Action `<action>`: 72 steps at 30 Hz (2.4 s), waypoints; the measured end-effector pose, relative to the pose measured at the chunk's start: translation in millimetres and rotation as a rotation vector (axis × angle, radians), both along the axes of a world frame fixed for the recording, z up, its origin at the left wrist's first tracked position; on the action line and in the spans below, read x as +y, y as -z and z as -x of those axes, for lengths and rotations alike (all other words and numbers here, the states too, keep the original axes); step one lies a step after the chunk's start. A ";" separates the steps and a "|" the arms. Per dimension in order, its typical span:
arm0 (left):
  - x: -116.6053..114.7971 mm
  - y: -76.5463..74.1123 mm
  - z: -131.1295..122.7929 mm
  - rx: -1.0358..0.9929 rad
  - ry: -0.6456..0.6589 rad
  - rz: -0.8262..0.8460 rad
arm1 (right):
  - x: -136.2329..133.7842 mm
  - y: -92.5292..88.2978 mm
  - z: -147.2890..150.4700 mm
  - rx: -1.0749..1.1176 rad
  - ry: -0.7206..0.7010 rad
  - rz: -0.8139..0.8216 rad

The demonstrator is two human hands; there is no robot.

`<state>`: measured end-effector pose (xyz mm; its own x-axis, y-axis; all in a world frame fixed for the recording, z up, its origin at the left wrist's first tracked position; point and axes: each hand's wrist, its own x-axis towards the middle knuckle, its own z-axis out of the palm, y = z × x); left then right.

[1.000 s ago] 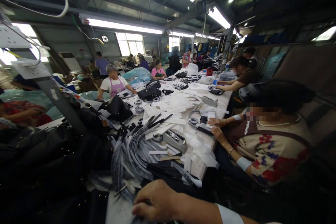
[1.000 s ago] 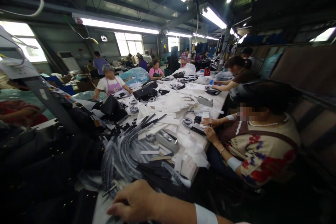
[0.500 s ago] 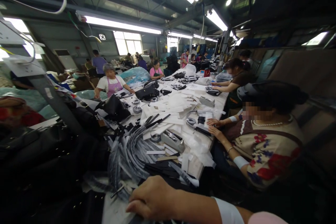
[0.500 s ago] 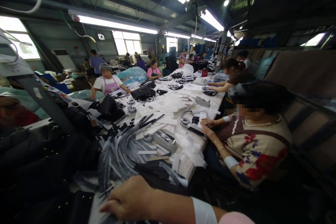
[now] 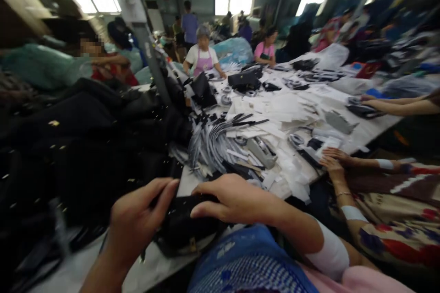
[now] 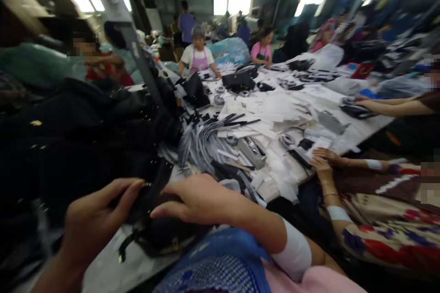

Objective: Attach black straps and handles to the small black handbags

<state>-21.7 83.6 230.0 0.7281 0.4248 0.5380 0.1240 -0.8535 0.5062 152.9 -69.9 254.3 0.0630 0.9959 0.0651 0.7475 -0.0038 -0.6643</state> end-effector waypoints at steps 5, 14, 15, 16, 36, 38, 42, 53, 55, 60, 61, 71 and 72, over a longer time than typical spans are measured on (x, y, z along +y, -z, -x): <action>13.6 -16.3 -23.9 -0.002 -0.049 0.065 | 31.8 -4.2 11.2 0.120 -0.002 -0.034; 26.5 143.6 114.1 0.238 -0.638 0.733 | 9.7 98.8 -2.8 0.551 0.153 0.096; 13.8 164.6 124.9 0.288 -0.710 0.872 | 9.4 108.5 0.2 0.575 0.141 0.119; 0.7 183.1 132.5 0.316 -0.776 1.036 | 10.0 116.8 4.0 0.600 0.124 0.144; -2.7 195.5 108.5 -0.594 -0.725 1.197 | 40.6 191.0 45.6 0.852 -0.080 0.483; -1.4 182.6 102.4 -0.498 -0.674 1.117 | 43.0 192.3 47.6 0.881 -0.075 0.472; 2.0 159.9 98.3 -0.312 -0.613 0.907 | 46.2 196.4 51.3 0.881 -0.035 0.446; -1.5 147.5 83.5 0.050 -0.355 0.516 | 74.4 183.7 77.7 1.429 0.092 0.329; -6.1 153.8 78.5 0.103 -0.344 0.475 | 78.4 183.6 78.3 1.446 0.143 0.302; -4.9 150.4 75.8 0.244 -0.300 0.319 | 79.6 180.6 76.7 1.426 0.143 0.207; -2.2 147.1 76.2 0.268 -0.308 0.271 | 79.7 179.3 76.6 1.402 0.130 0.188; 18.0 123.2 75.6 0.351 -0.052 0.420 | 72.7 172.0 66.9 1.186 -0.054 0.202; 17.3 125.3 76.8 0.298 -0.064 0.507 | 70.1 174.2 64.4 1.168 -0.053 0.223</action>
<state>-98.5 100.9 104.7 0.7807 0.6240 0.0327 0.3668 -0.5001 0.7845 88.5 0.2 80.1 -0.0722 0.9811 -0.1794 -0.3070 -0.1930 -0.9319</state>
